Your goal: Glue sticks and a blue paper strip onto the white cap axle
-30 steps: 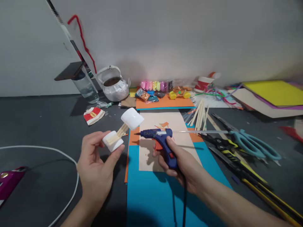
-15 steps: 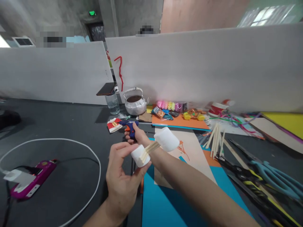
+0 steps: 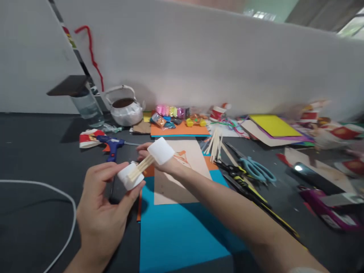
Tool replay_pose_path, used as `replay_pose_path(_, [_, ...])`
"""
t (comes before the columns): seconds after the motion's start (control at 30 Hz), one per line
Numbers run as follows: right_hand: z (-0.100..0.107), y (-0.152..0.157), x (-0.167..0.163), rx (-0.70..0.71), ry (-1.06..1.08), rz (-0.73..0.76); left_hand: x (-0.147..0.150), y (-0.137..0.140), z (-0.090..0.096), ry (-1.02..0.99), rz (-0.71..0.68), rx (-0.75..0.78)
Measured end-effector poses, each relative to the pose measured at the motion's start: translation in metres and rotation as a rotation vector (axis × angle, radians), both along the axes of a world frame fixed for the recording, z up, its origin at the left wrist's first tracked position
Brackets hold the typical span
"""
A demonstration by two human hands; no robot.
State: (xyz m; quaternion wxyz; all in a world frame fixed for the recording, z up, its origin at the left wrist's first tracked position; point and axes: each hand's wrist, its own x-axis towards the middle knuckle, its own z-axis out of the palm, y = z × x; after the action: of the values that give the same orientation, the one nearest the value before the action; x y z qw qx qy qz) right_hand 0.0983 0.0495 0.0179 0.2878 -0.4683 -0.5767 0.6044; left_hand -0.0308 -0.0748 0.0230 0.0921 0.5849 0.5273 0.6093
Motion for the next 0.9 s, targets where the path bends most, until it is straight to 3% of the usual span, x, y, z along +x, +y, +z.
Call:
replay_pose_path(0.17, [0.016,-0.035,0.124,0.311,-0.591,-0.105,0.013,-0.003,-0.009,0.148,-0.1,-0.08])
replay_pose_path(0.27, [0.011,-0.058,0.157,0.359,-0.867,-0.075,0.025,-0.008,-0.016,0.233,-0.212,-0.184])
replay_pose_path(0.43, [-0.008,-0.087,0.157,0.369,-1.063,0.054,0.038,-0.014,-0.027,0.335,-0.469,-0.46])
replay_pose_path(0.6, [-0.011,-0.092,0.162,0.381,-1.122,0.119,0.039,-0.007,-0.032,0.385,-0.727,-0.703])
replay_pose_path(0.9, [-0.011,-0.09,0.157,0.385,-1.248,0.128,0.039,0.001,-0.044,0.554,-0.801,-0.706])
